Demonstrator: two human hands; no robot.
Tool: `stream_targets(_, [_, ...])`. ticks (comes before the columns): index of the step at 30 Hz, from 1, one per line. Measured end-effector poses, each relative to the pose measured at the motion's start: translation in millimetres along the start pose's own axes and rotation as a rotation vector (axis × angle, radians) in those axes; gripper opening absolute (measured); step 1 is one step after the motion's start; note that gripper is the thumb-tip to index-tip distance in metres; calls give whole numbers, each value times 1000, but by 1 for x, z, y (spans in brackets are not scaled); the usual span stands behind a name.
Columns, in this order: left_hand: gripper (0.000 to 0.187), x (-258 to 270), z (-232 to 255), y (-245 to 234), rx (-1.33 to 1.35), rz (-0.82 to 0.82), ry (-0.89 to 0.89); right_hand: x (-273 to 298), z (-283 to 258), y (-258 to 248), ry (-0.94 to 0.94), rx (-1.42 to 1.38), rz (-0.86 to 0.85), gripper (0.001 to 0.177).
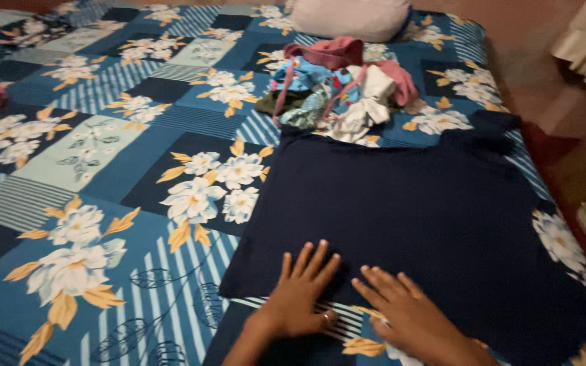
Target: The person folds a dark blue t-shirt on a bed, smoothing and aligning it before folding it into a compact rectangle. Then the person picks up a white t-shirt from a pile of clothes and begins to fold it in the same manner.
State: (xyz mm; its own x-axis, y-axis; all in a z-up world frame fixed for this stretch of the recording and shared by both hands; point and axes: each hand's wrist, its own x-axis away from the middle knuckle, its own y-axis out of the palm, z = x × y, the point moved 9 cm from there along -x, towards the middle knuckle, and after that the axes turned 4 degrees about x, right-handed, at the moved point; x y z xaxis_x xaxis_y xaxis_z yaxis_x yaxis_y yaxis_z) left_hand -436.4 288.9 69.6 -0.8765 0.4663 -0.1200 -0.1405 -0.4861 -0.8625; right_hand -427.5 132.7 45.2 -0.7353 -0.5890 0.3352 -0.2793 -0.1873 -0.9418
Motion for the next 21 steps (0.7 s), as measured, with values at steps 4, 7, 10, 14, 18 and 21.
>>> stream_targets(4, [70,-5,31,29,-60,-30,83,28,35,8,244,272,40,75])
stream_targets(7, [60,-13,29,28,-34,-153,6,42,41,13,177,117,174,69])
stream_targets(10, [50,-23,28,26,-4,-277,-115,58,55,24,-86,-62,115,51])
stream_targets(14, [53,-70,75,18,19,-18,15,82,125,10,153,-32,261,71])
stream_targets(18, [108,-98,136,73,-4,-236,254,109,171,17,238,-56,295,82])
stream_targets(21, [122,-102,161,117,39,-515,278,131,205,45,207,-301,198,64])
